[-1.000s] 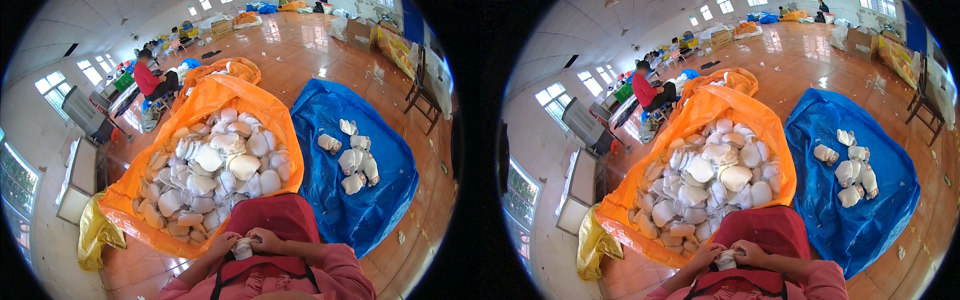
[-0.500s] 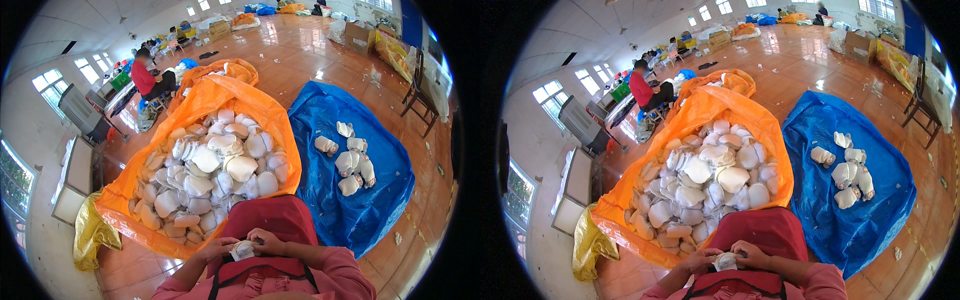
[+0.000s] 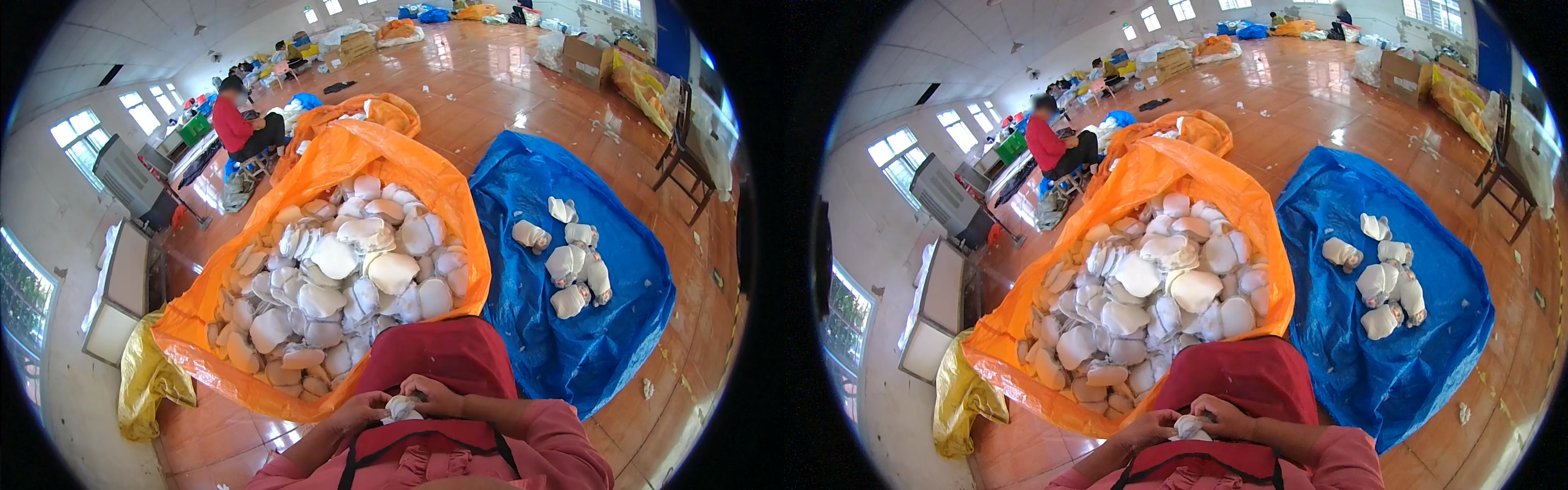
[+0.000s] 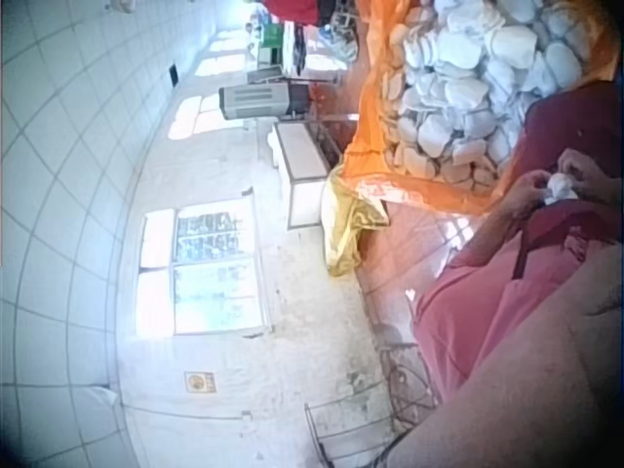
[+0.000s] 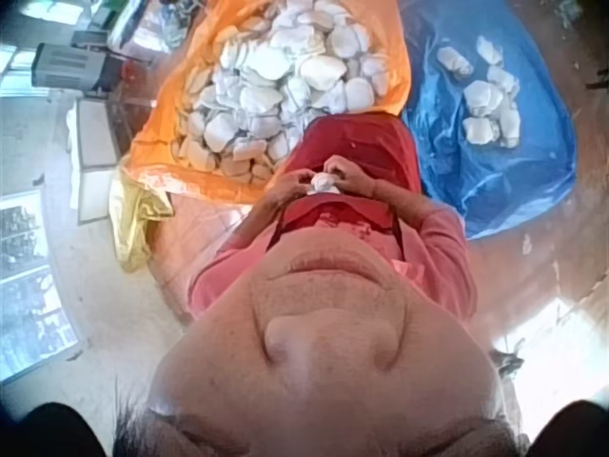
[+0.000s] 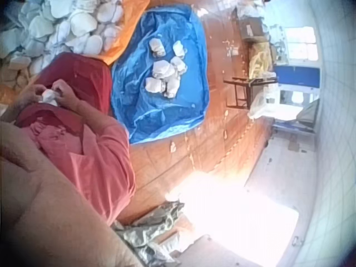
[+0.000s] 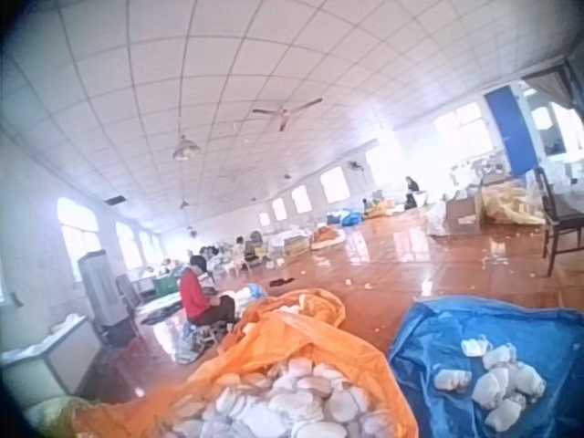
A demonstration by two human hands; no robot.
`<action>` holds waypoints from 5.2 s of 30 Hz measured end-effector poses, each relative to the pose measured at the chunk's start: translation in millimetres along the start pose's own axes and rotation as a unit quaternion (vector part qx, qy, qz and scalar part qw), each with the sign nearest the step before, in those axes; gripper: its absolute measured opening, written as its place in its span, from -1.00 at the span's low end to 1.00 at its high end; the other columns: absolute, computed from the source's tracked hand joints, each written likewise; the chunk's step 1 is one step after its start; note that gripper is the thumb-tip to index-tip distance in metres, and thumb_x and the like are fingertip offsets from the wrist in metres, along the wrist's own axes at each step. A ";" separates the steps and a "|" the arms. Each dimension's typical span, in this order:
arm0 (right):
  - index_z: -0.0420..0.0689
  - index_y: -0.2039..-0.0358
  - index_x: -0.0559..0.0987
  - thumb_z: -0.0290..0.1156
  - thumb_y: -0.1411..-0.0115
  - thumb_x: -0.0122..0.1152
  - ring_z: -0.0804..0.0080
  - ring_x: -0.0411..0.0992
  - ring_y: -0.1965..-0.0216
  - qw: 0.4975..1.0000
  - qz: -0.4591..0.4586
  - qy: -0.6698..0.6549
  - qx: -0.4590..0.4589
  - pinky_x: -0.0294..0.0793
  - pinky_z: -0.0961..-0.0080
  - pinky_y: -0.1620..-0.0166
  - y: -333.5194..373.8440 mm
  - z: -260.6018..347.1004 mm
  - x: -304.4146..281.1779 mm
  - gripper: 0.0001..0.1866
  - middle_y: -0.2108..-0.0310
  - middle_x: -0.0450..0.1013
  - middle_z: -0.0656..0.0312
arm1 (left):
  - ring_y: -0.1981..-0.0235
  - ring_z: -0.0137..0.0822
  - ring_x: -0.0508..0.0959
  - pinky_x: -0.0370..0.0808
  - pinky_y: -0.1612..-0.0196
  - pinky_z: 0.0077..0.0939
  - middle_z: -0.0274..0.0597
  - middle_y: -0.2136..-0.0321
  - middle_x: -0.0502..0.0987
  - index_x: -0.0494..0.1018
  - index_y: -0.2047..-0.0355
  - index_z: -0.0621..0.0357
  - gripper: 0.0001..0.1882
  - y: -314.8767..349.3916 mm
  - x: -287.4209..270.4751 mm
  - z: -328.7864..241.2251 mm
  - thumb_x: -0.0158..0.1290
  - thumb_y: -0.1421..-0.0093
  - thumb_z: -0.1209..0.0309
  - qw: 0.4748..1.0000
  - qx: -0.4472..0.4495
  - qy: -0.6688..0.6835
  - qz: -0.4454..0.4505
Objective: The person repeatedly picks white fabric items from an orange sack, stuffs them by hand, and places the finished items onto a blue tarp. The process is continuous and repetitive throughout the clip.
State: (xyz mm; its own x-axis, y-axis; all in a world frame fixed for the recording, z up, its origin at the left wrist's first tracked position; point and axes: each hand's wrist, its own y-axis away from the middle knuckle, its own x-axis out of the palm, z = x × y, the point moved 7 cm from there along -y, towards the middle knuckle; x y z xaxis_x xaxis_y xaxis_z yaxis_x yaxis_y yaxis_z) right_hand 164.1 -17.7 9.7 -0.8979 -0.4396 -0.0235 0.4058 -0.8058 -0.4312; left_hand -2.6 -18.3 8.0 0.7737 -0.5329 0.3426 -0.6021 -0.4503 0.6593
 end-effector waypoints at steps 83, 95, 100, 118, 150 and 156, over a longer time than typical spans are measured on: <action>-0.15 -0.04 0.44 -0.18 -0.17 0.20 0.20 0.41 0.00 0.948 0.192 0.039 0.252 0.36 0.35 -0.08 -28.6 -54.0 -18.4 -0.52 0.05 0.44 0.04 | 0.45 -0.41 0.40 0.37 0.39 -0.45 -0.28 0.51 0.38 0.31 0.36 0.16 -0.74 -47.4 -12.4 -52.5 0.09 0.10 0.53 0.871 0.220 -0.388 -0.206; -0.14 0.03 0.46 -0.15 -0.09 0.25 0.08 0.40 0.06 0.924 0.190 0.282 0.176 0.40 0.30 0.01 -40.3 -32.6 -5.5 -0.52 0.15 0.42 0.03 | 0.46 -0.30 0.45 0.39 0.39 -0.37 -0.20 0.53 0.41 0.31 0.31 0.14 -0.70 -46.8 -28.5 -38.6 0.09 0.10 0.54 0.893 0.239 -0.332 -0.188; -0.13 0.06 0.44 -0.26 -0.07 0.26 0.02 0.40 0.08 0.945 0.126 0.228 0.199 0.40 0.25 -0.01 -37.7 -30.3 1.6 -0.57 0.14 0.42 0.02 | 0.43 -0.28 0.47 0.40 0.37 -0.37 -0.17 0.50 0.44 0.32 0.30 0.14 -0.70 -62.0 -43.6 -16.0 0.10 0.08 0.53 0.905 0.266 -0.255 -0.211; -0.12 0.11 0.37 -0.29 -0.13 0.19 -0.07 0.44 0.10 0.915 0.020 0.279 0.290 0.42 0.13 0.09 -30.0 -44.8 5.0 -0.65 0.17 0.44 -0.08 | 0.38 0.03 0.51 0.44 0.31 -0.10 0.01 0.46 0.47 0.36 0.33 0.17 -0.76 -26.6 -1.5 -52.1 0.08 0.05 0.47 0.798 0.306 -0.336 -0.395; -0.14 -0.06 0.45 -0.09 -0.08 0.29 0.10 0.32 -0.06 0.957 0.093 0.144 0.232 0.24 0.24 -0.16 -24.9 -16.1 -19.1 -0.41 0.03 0.39 -0.01 | 0.14 0.04 0.44 0.37 0.06 -0.14 -0.04 0.23 0.45 0.35 0.17 0.16 -0.55 -10.9 20.5 -31.5 0.15 0.15 0.51 0.728 0.414 -0.467 -0.283; -0.12 0.00 0.49 -0.05 -0.01 0.33 0.14 0.40 0.03 0.948 0.119 0.218 0.198 0.35 0.30 -0.06 -23.1 -33.3 -29.2 -0.40 0.10 0.44 0.06 | 0.17 0.05 0.45 0.40 0.08 -0.18 -0.02 0.24 0.46 0.34 0.15 0.16 -0.54 -6.6 31.9 -50.2 0.17 0.12 0.51 0.702 0.452 -0.508 -0.212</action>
State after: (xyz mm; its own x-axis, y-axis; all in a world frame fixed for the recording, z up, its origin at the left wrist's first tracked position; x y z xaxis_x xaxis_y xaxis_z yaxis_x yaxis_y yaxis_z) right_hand 175.3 26.9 -9.7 -0.7225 -0.4915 -0.4862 0.5606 -0.8281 0.0040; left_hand 36.0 3.6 48.1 0.6574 -0.2424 -0.7135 -0.5942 -0.7490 -0.2930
